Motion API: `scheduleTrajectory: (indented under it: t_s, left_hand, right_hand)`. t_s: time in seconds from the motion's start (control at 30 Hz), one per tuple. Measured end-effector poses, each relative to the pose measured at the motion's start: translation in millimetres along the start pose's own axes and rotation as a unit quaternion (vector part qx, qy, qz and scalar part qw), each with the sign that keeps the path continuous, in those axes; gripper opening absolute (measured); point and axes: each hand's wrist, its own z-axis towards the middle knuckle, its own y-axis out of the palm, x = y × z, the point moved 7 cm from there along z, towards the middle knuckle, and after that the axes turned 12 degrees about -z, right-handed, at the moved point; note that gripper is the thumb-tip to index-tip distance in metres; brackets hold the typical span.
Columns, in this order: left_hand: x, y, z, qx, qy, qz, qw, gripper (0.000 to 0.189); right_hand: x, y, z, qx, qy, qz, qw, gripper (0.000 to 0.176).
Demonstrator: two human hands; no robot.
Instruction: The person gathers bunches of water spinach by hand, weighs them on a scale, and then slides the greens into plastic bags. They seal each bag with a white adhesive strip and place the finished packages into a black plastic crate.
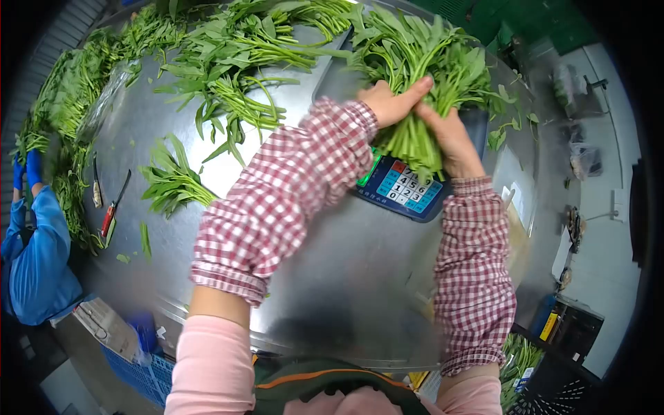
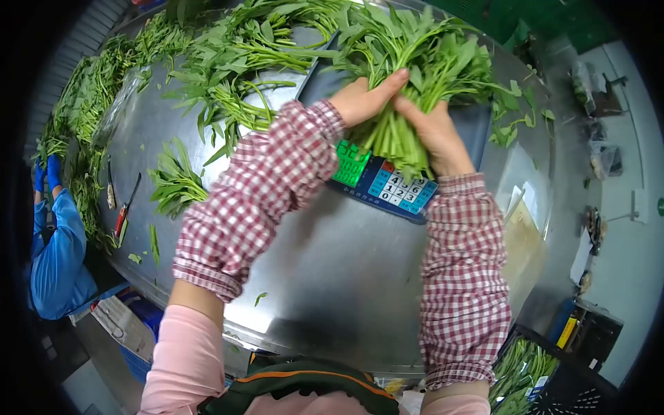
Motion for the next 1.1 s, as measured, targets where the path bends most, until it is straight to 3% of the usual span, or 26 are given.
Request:
scheduleTrajectory:
  t_s: [0.03, 0.07, 0.1, 0.17, 0.23, 0.3, 0.33, 0.4, 0.47, 0.57, 0.63, 0.7, 0.73, 0.8, 0.83, 0.9, 0.93, 1.0, 1.1]
  left_hand:
    - [-0.5, 8.8, 3.5, -0.017, -0.001, -0.147, 0.989, 0.111]
    - [-2.7, 14.0, 1.0, 0.016, 0.017, -0.194, 0.981, 0.111]
    - [0.7, 12.2, -16.5, 0.049, 0.081, -0.230, 0.969, 0.099]
    - [18.1, 6.2, -75.5, 0.085, 0.168, -0.290, 0.938, 0.073]
    - [28.5, 10.3, -150.1, 0.068, 0.196, -0.352, 0.913, 0.072]
    - [-6.2, 28.5, -215.6, 0.094, 0.199, -0.317, 0.923, 0.065]
    - [-36.3, 45.5, -249.4, 0.038, 0.109, -0.428, 0.896, 0.060]
    - [-88.4, 75.1, -308.7, 0.013, -0.045, -0.628, 0.777, 0.051]
    - [-185.8, 119.1, -354.0, 0.036, -0.221, -0.677, 0.701, 0.043]
    - [-246.4, 138.9, -387.1, 0.027, -0.259, -0.561, 0.786, 0.039]
    - [-237.1, 127.7, -387.6, -0.002, -0.274, -0.524, 0.806, 0.038]
    - [-229.3, 112.5, -378.7, -0.049, -0.227, -0.414, 0.880, 0.053]
    - [-228.4, 107.4, -374.0, -0.050, -0.208, -0.353, 0.911, 0.058]
    - [-211.8, 96.3, -363.0, -0.098, -0.147, -0.208, 0.962, 0.075]
    - [-208.5, 94.1, -360.1, -0.113, -0.144, -0.141, 0.973, 0.075]
    - [-204.2, 97.2, -358.7, -0.138, -0.132, 0.000, 0.982, 0.073]
    - [-202.8, 106.9, -353.5, -0.127, -0.031, 0.073, 0.989, 0.062]
    - [-187.5, 125.2, -355.6, -0.145, -0.009, -0.061, 0.988, 0.061]
    - [-80.8, 151.6, -342.2, -0.220, 0.100, -0.161, 0.957, 0.047]
  right_hand:
    - [1.1, 5.3, -3.8, 0.001, 0.017, -0.004, 1.000, 0.054]
    - [-4.6, 5.8, -12.5, 0.023, -0.003, -0.020, 1.000, 0.054]
    - [-11.2, 4.6, -26.1, 0.044, -0.022, -0.034, 0.998, 0.053]
    - [-32.1, 8.5, -71.7, 0.012, -0.063, -0.037, 0.997, 0.059]
    - [-40.1, 17.3, -138.7, -0.005, -0.054, -0.074, 0.996, 0.071]
    - [-7.6, 26.0, -215.1, -0.001, 0.017, 0.046, 0.999, 0.069]
    - [10.1, 34.7, -253.1, 0.021, 0.047, 0.119, 0.992, 0.066]
    - [51.8, 61.0, -317.2, 0.120, 0.146, 0.246, 0.951, 0.054]
    - [118.4, 86.1, -365.6, 0.122, 0.246, 0.216, 0.937, 0.047]
    - [143.2, 107.5, -403.6, 0.107, 0.357, 0.338, 0.864, 0.041]
    - [157.0, 103.7, -414.5, 0.096, 0.349, 0.319, 0.876, 0.045]
    - [151.3, 98.4, -413.8, 0.118, 0.361, 0.308, 0.872, 0.048]
    - [161.4, 92.0, -417.2, 0.147, 0.348, 0.249, 0.892, 0.054]
    - [162.9, 87.6, -409.6, 0.186, 0.224, 0.105, 0.951, 0.057]
    - [157.1, 88.4, -405.4, 0.198, 0.160, 0.029, 0.967, 0.059]
    - [154.5, 98.1, -398.8, 0.206, 0.172, 0.019, 0.963, 0.063]
    - [143.2, 100.6, -390.6, 0.200, 0.178, 0.015, 0.963, 0.062]
    - [131.8, 87.1, -379.3, 0.190, 0.160, 0.031, 0.968, 0.056]
    - [73.6, 7.6, -379.1, 0.246, 0.054, 0.026, 0.967, 0.048]
